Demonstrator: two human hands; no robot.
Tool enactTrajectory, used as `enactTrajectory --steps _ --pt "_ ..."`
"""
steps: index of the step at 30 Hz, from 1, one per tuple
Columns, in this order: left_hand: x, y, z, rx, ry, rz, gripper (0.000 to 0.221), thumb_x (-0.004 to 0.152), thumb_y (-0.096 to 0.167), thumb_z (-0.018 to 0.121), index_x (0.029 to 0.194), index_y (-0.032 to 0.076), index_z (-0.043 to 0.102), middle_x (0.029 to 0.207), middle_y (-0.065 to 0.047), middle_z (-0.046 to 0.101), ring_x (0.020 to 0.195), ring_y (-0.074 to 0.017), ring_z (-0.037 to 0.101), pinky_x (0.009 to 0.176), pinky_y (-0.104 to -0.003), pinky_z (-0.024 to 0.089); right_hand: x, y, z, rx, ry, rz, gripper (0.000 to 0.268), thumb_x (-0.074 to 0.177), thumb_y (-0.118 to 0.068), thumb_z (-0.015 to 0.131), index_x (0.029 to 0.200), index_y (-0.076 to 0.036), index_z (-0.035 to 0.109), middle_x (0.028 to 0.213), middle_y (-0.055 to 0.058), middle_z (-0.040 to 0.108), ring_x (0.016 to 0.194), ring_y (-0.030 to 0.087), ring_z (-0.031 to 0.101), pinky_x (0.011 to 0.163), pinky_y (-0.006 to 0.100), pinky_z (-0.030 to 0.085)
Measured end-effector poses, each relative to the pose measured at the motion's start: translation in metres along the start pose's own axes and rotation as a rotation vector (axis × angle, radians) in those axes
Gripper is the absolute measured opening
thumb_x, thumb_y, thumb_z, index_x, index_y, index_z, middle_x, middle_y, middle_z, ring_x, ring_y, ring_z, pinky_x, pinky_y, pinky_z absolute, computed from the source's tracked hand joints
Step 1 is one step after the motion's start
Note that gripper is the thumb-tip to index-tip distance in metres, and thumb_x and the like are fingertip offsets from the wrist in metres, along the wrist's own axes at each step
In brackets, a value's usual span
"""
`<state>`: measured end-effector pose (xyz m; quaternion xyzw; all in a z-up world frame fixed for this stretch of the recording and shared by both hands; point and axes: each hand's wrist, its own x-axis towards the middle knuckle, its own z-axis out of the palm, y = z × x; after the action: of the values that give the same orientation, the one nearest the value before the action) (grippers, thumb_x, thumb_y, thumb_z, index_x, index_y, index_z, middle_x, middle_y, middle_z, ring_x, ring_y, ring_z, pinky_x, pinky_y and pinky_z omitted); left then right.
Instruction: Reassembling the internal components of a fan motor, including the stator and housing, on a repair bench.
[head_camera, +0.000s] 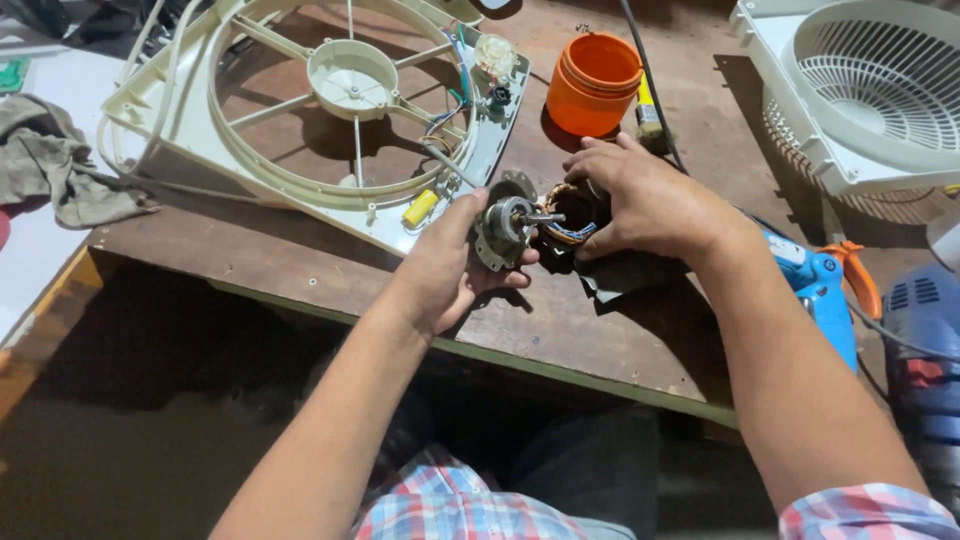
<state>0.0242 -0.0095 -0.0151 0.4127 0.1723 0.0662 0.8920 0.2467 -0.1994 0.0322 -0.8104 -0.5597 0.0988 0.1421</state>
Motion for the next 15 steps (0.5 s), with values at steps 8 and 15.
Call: enactTrajectory --steps 8,15 --pt "-0.009 0.000 -0.002 -0.043 0.035 0.019 0.048 0.106 0.036 0.069 0.134 -0.002 0.076 0.119 -0.027 0.081 0.107 -0.0495 0.085 0.085 -0.066 0.076 -0.025 -0.031 -0.007 0.152 0.222 0.098 0.104 0.064 -0.030 0.109 0.158 -0.018 0.067 0.143 0.014 0.079 0.147 0.043 0.069 0.124 0.060 0.053" --pt "-0.018 0.004 0.002 -0.070 -0.023 0.068 0.054 0.099 0.028 0.076 0.144 -0.003 0.077 0.124 -0.030 0.074 0.117 -0.0510 0.078 0.095 -0.075 0.073 -0.029 -0.040 0.006 0.044 0.388 -0.163 0.102 0.072 -0.036 0.110 0.162 -0.015 0.065 0.138 0.014 0.077 0.133 0.040 0.076 0.109 0.054 0.063"
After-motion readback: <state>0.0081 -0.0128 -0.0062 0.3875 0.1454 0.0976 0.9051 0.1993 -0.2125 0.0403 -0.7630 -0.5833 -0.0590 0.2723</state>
